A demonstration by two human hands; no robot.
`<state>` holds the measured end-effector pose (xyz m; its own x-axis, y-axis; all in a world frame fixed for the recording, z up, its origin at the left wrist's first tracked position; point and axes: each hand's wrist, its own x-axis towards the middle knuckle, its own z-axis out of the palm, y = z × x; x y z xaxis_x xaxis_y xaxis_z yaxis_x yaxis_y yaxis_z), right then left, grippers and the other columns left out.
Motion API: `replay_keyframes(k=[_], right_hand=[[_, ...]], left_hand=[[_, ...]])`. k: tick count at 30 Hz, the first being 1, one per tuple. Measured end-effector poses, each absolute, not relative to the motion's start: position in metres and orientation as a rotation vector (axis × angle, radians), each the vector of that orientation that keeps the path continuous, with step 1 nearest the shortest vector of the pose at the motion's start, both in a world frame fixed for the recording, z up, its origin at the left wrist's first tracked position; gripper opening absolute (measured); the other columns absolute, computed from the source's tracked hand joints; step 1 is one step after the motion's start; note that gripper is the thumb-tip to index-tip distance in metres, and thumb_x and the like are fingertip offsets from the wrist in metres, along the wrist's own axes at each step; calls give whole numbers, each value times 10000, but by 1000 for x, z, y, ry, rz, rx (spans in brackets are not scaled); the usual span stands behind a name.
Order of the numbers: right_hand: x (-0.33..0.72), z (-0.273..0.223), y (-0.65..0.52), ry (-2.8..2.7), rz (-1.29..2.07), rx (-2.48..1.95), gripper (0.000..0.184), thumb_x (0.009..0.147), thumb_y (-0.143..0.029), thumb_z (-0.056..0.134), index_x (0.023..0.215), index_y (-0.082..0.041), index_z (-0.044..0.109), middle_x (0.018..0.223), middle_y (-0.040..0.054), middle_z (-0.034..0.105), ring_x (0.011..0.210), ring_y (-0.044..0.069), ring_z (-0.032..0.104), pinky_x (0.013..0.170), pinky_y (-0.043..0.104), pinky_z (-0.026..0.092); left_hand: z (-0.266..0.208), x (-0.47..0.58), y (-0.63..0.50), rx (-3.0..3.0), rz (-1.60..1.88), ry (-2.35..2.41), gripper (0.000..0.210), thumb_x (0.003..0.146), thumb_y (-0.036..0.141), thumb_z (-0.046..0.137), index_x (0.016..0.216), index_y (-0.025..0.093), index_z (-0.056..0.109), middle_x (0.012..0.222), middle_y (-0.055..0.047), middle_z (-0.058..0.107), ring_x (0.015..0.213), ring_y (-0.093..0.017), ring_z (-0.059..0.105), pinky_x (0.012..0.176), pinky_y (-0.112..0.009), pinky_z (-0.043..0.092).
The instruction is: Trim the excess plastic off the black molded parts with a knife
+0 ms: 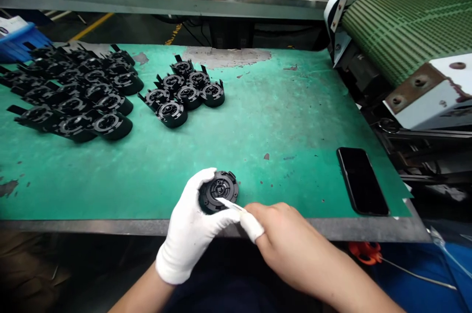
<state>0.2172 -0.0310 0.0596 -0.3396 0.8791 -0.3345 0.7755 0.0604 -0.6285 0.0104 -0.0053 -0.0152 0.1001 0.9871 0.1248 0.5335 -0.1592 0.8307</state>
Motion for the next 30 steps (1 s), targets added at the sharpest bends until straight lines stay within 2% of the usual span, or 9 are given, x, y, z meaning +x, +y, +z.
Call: replay_keyframes(k=[4,8,12,15,17,20,22,25,30], right_hand=[[207,45,-38,-1732,1435,-1640,233,981,-229,423,1031,-264,648,892,-24,712,804,177,644,706,267,460],[179,19,-36,-1369,1449,-1563,270,1015,-349,436,1222,-271,591,888,-29,664,793,163,598,703,260,460],[184,9,-9,-1336,1258,-1664,235,999,-387,496,1171,-289,623,770,-60,616,669,137,525,616,251,397],[206,15,6,-1500,1202,-1621,181,983,-378,536,1076,-289,664,864,-57,665,770,141,565,689,251,410],[219,22,6,-1594,1226,-1611,170,981,-386,551,1038,-294,683,877,-66,678,781,137,570,694,244,408],[229,29,-1,-1608,1308,-1621,145,972,-346,559,1004,-298,693,843,-79,677,744,127,568,649,231,394],[231,31,-5,-1587,1359,-1617,146,971,-315,545,971,-290,689,844,-79,685,754,128,586,646,225,403],[232,29,-8,-1682,1354,-1610,167,971,-263,516,983,-290,680,905,-74,716,814,139,633,688,231,436],[241,23,-13,-2111,1063,-1617,309,960,-205,466,1163,-314,671,1125,-25,741,997,197,679,838,312,491]], left_hand=[[-14,12,-8,1767,1080,1447,777,665,558,861,1251,224,473,1355,-121,511,1274,-288,551,1108,-477,469],[-6,15,-36,1777,988,1637,680,858,389,718,1426,222,385,1443,-151,468,1359,-308,487,1142,-538,436],[-6,15,-82,1927,783,1613,786,885,281,634,1560,211,236,1589,-178,322,1448,-344,392,1119,-530,486],[-9,13,-98,1965,809,1485,776,866,234,626,1553,210,266,1598,-179,303,1405,-340,455,1026,-466,575],[-7,12,-91,1914,906,1531,705,877,218,622,1518,226,329,1570,-165,345,1378,-321,487,1046,-473,561],[-4,10,-59,1867,986,1589,663,889,269,659,1484,235,371,1537,-135,401,1409,-299,447,1171,-515,439],[-5,11,-36,1905,930,1538,755,869,352,702,1510,223,325,1548,-134,399,1441,-299,406,1210,-519,384],[-11,13,-13,1953,818,1428,928,811,471,758,1543,209,251,1557,-147,404,1443,-307,410,1205,-513,391],[-18,17,-8,1873,810,1415,947,783,484,779,1532,195,275,1517,-142,465,1414,-290,457,1197,-489,405]])
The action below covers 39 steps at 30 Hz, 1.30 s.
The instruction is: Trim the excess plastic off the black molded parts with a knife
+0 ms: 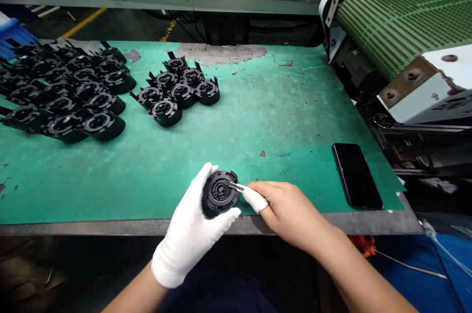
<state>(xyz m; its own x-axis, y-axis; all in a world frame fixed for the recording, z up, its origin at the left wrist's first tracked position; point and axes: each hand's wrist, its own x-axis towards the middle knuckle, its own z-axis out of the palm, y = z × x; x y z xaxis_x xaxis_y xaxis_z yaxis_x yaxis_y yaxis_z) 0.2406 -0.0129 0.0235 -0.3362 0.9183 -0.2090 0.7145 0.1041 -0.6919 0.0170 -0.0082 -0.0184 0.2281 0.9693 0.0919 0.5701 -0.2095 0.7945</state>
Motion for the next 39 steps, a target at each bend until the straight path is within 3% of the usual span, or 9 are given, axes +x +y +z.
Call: replay_keyframes(k=[5,10,18,21,27,34,36,39], right_hand=[[249,27,-12,-2359,826,-1674,357,969,-228,441,1248,-344,632,1197,-14,735,1007,217,697,844,357,521],[253,36,-8,-2472,723,-1732,318,976,-234,445,1208,-342,634,1154,-10,743,979,233,706,788,364,516],[253,49,-18,-2503,1003,-1719,245,982,-227,453,1056,-304,674,881,-14,742,799,217,693,671,325,440],[254,47,-27,-2398,1073,-1680,256,967,-198,453,1036,-302,676,930,-14,751,834,200,698,699,307,462],[248,34,-35,-2295,922,-1764,306,987,-245,405,1184,-308,629,1119,23,742,967,242,704,829,379,530],[234,27,-50,-2277,1069,-1724,249,1003,-242,379,963,-261,625,1006,35,740,971,256,701,849,410,551],[235,28,-52,-2184,1086,-1694,262,1019,-266,385,1023,-284,646,1024,17,737,1022,237,689,896,392,542],[241,29,-49,-2076,1050,-1646,332,1027,-283,401,1275,-355,610,1178,6,706,1099,206,651,945,362,517]], left_hand=[[-15,17,-11,1862,805,1412,952,758,470,798,1520,193,300,1533,-125,448,1432,-267,433,1221,-454,380],[-14,16,-10,1865,801,1418,911,766,502,786,1499,194,340,1506,-118,478,1416,-259,453,1214,-441,390],[-15,16,-10,1907,796,1439,876,799,539,750,1500,207,343,1515,-124,474,1418,-278,452,1202,-461,400],[-16,16,-10,1910,796,1448,885,793,550,752,1499,207,343,1516,-126,475,1418,-277,453,1201,-464,401],[-13,17,-9,1905,817,1425,824,804,528,746,1469,206,381,1493,-129,497,1404,-285,469,1194,-479,405],[-14,17,-9,1897,797,1448,843,798,547,752,1479,218,379,1508,-121,488,1407,-277,466,1193,-479,408],[-13,17,-9,1896,797,1459,841,794,550,757,1473,220,387,1498,-117,499,1398,-274,477,1189,-473,414],[-11,18,-9,1911,814,1430,806,798,525,759,1452,214,405,1470,-116,523,1380,-275,497,1182,-471,425]])
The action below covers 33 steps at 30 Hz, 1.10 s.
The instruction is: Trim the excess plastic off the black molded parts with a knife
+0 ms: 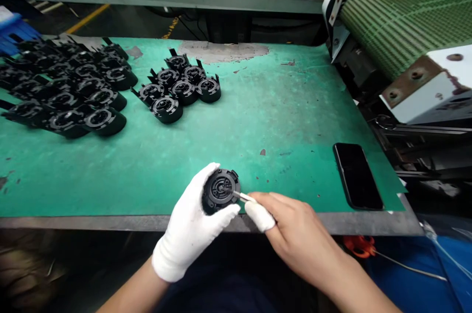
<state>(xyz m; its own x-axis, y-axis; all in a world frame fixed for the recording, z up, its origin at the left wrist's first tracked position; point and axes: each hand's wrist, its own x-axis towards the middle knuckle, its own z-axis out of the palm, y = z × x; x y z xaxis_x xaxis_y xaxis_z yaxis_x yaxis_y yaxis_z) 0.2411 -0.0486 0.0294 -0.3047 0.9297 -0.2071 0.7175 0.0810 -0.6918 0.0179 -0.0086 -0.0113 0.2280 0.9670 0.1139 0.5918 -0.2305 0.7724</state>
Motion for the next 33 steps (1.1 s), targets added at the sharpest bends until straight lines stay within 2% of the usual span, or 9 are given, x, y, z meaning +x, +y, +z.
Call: replay_keyframes(k=[2,5,8,14,20,25,30,33], right_hand=[[243,29,-43,-2098,987,-1666,389,1031,-288,392,1372,-369,562,1178,23,694,1051,211,644,907,372,515],[242,25,-36,-2219,809,-1739,382,1034,-299,391,1358,-336,589,983,39,690,895,229,626,789,385,501],[240,21,-34,-2287,623,-1791,368,1033,-303,417,1359,-327,585,889,30,656,830,227,600,730,374,469],[241,20,-37,-2373,522,-1804,396,1018,-270,436,1397,-334,530,913,15,640,824,222,600,689,366,439],[236,19,-28,-2360,369,-1877,415,989,-224,445,1371,-329,567,897,15,647,809,214,622,639,349,410],[236,19,-24,-2279,494,-1874,387,1003,-242,425,1343,-312,597,900,12,657,841,207,641,686,341,451],[250,25,-43,-2308,705,-1794,391,1010,-272,397,1342,-352,587,934,10,667,833,202,635,720,354,481],[251,26,-53,-2361,654,-1837,398,995,-249,415,1335,-357,591,955,15,673,856,220,642,713,362,479]], left_hand=[[-11,18,-8,1924,823,1416,786,801,505,758,1442,209,411,1454,-121,535,1366,-278,510,1170,-473,439],[-11,18,-8,1945,827,1426,776,807,490,755,1440,207,404,1432,-124,548,1346,-280,526,1154,-478,454],[-13,18,-7,1972,836,1420,775,808,478,757,1440,211,397,1407,-125,563,1322,-287,546,1129,-487,476],[-11,18,-7,1985,846,1411,758,805,450,764,1431,224,400,1367,-118,590,1273,-293,584,1087,-489,508],[-10,24,-7,2016,907,1429,682,808,379,753,1393,235,434,1332,-113,614,1237,-301,610,1065,-498,520],[-11,29,-8,2014,956,1445,634,814,360,742,1362,225,453,1305,-104,626,1207,-283,626,1056,-470,522],[-12,28,-8,1980,971,1443,675,789,455,786,1338,220,471,1304,-105,619,1231,-286,606,1084,-473,498],[-11,28,-7,1983,982,1410,603,784,454,797,1271,242,512,1281,-83,628,1226,-271,606,1095,-459,490]])
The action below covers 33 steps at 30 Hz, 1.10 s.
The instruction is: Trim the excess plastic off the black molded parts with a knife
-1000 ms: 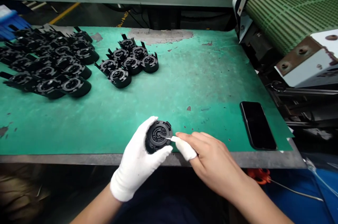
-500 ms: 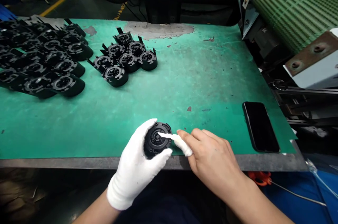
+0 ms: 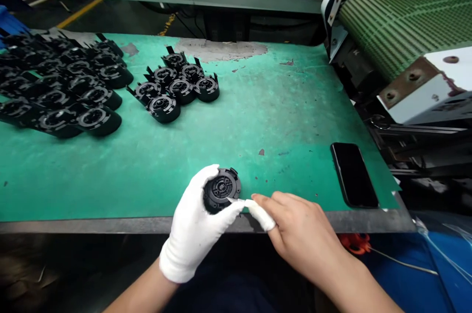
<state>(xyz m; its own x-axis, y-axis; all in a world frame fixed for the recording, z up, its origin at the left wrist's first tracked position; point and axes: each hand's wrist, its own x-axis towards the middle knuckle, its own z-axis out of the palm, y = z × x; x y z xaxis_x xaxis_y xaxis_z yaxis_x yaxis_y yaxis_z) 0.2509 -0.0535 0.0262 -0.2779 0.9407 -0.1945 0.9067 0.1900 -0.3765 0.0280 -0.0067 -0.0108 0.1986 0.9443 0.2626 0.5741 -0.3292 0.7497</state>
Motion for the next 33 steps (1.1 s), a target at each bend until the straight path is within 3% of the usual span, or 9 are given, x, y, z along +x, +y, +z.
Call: replay_keyframes(k=[7,14,20,27,33], right_hand=[[236,20,-60,-2310,283,-1992,386,978,-225,464,1324,-334,598,867,8,636,757,214,625,624,354,414],[237,16,-70,-2275,486,-1938,423,985,-212,440,1373,-330,559,922,15,658,836,222,662,686,348,459],[230,18,-68,-2239,276,-2071,370,996,-250,451,1322,-327,609,875,9,653,811,246,667,649,369,457],[246,22,-67,-2104,605,-1934,375,1037,-332,380,1345,-351,593,1075,15,699,943,209,679,778,350,510],[268,32,-43,-2376,714,-1823,396,998,-268,413,1323,-369,615,1027,15,700,897,220,669,801,379,504]], left_hand=[[-11,34,-8,1975,1023,1439,501,812,408,769,1223,241,535,1281,-79,625,1216,-256,607,1104,-447,476],[-15,35,-9,1974,1054,1468,573,793,439,785,1258,223,529,1303,-98,619,1232,-277,601,1102,-464,475],[-15,38,-10,1973,1077,1463,487,805,410,776,1203,228,564,1257,-94,642,1199,-279,624,1092,-462,484],[-9,26,-5,2006,935,1317,618,805,430,767,1322,227,495,1341,-101,609,1265,-284,587,1115,-470,475],[10,-1,23,2034,520,1079,808,760,464,800,1445,247,429,1480,-74,525,1348,-267,528,1166,-429,442]])
